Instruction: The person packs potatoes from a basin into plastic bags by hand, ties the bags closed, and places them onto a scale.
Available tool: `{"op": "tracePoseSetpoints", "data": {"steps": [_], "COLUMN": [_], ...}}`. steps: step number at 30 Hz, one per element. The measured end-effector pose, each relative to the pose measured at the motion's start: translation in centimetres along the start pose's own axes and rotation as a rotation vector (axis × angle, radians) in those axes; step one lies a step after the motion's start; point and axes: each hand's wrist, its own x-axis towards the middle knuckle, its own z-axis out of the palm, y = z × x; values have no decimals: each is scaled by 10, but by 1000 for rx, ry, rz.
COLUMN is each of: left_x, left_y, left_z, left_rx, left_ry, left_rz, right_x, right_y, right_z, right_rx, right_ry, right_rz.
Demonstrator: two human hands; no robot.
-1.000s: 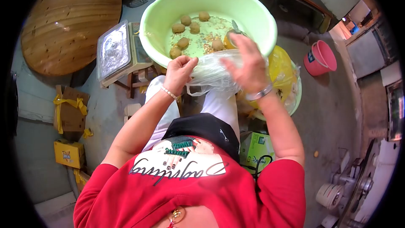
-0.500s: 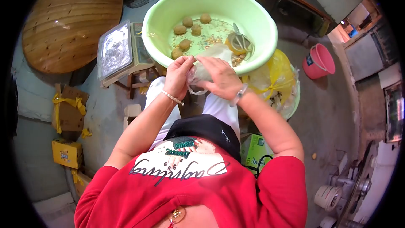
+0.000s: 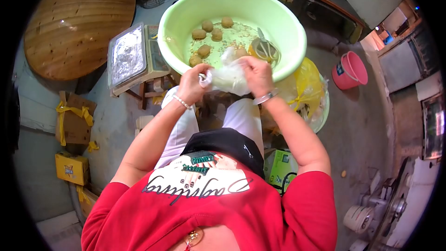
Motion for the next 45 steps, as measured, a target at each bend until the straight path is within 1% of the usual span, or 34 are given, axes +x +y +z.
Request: {"op": "tracePoseSetpoints", "data": {"steps": [1,2,3,5,6,8,11,13,14,15,17,18,21,22,25,26,29,30,32,33,34,35,36,37,39,41,42,44,45], "left_x": [2,5,5,10,9,7,7,10,10,11,11,10,10,9,20,24,35,40,51,56,61,66,70,72,72,76,76,74,73], "left_y": [-10,-30,-31,-36,-32,-36,-33,-30,-24,-22,-20,2,-3,4,-4,-3,-5,-9,-18,-19,-18,-19,-18,-13,-6,-16,-18,-23,-24], "left_z": [-6,-13,-23,-31,-32,-26,-16,-10,-8,-8,-7,-17,-25,-27,-36,-35,-40,-40,-39,-39,-40,-39,-36,-31,-17,2,7,17,20], "left_rx": [133,318,338,-221,-404,-445,-491,-552,-580,-677,-877,-987,-1093,-1066,-855,-770,-544,-582,-657,-569,-482,-396,-161,45,269,458,453,454,457], "left_ry": [3,89,66,-3,-5,1,28,37,19,-2,-36,-60,-169,-190,-426,-410,-345,-280,-153,-186,-220,-256,-298,-325,-292,-360,-406,-403,-407], "left_rz": [-68,137,18,-417,-469,-429,-375,-375,-370,-393,-436,-543,-602,-601,-513,-502,-451,-456,-466,-461,-454,-447,-262,-191,10,63,78,73,73], "right_x": [5,9,11,15,16,16,18,22,22,22,25,30,51,56,68,71,80,79,83,86,89,95,104,112,120,125,128,142,148], "right_y": [15,29,32,31,33,39,-29,-39,-40,-36,-7,2,5,5,21,24,30,41,58,62,64,70,79,85,98,112,115,122,119], "right_z": [-6,-13,-26,-48,-49,-47,-45,-28,-15,-4,13,19,15,16,13,12,9,10,11,12,13,12,10,7,7,13,19,35,46], "right_rx": [24,48,-72,-313,-332,-371,-426,-273,-398,-526,-650,-699,-680,-728,-744,-775,-749,-682,-728,-752,-835,-871,-907,-940,-1038,-1087,-1117,-1178,-1083], "right_ry": [104,209,170,90,128,203,277,-90,-213,-335,-694,-864,-1009,-1073,-1121,-1112,-1188,-1135,-1115,-1104,-953,-872,-791,-710,-790,-885,-889,-893,-864], "right_rz": [-18,-36,30,162,112,10,-638,-830,-829,-825,-384,-156,-141,-72,-76,-37,-18,-65,-74,-76,-58,-57,-57,-58,-53,-62,-73,-94,-122]}}
